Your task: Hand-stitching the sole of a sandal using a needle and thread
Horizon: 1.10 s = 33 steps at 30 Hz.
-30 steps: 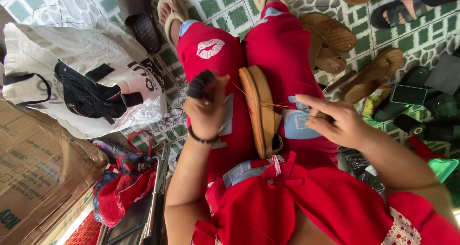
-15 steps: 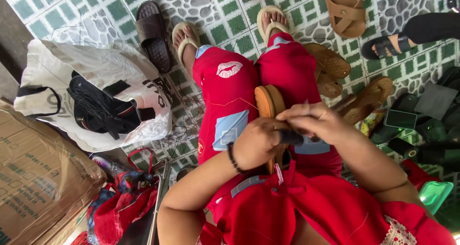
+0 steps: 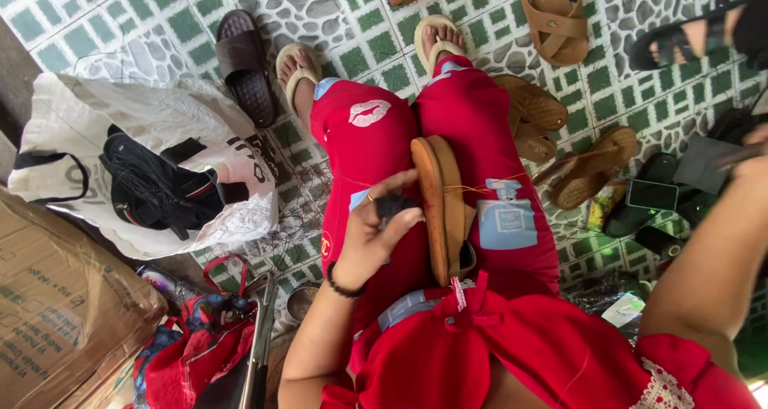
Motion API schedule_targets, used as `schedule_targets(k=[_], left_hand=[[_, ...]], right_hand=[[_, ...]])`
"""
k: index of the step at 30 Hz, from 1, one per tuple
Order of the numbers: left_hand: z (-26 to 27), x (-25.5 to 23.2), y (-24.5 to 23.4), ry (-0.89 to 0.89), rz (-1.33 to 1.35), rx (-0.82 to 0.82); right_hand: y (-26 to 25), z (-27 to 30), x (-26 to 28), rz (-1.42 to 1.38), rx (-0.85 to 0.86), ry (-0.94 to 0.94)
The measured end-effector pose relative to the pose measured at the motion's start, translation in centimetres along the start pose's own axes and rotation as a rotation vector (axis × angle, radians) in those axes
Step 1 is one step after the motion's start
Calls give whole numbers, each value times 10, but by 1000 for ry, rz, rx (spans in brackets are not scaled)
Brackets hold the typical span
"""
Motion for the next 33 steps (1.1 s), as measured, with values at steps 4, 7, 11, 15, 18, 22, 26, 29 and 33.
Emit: schedule_targets(k=[4,7,11,15,18,22,26,29,33], left_hand=[[-10,22,25,-166,695,129],[-44,34,19,-292,552,-32],[-102,18,-5,-206,376,-83],[-180,28,-29,-71,281,-127],[-229,43,-47,-13,262,-264],[-221,54,-67,-86,180,-350],[-139,31,-130,-233,274,-370],[-74,72,-197,-472,-246,-504],[-49,37,-149,-238,-1381,-263]], right_hand=[[164,38,292,417,15,87],[245,78,391,-33,338,-373],[278,81,402,-159,711,-312],[291,98,415,-916,1019,-193],[303,80,423,-776,898,-133],[282,67,413,-549,519,33],[260,82,387,-576,167,-139],[267,92,385,-599,242,-177],[274,78,437,-208,453,-453]])
Point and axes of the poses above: each hand's wrist, its own z-axis away from the middle knuckle, its own y-axis out of the palm, x = y × z, the point moved 7 cm from there along -z, towards the middle knuckle, and after that the axes turned 1 degree about -x, right-handed, at the moved point
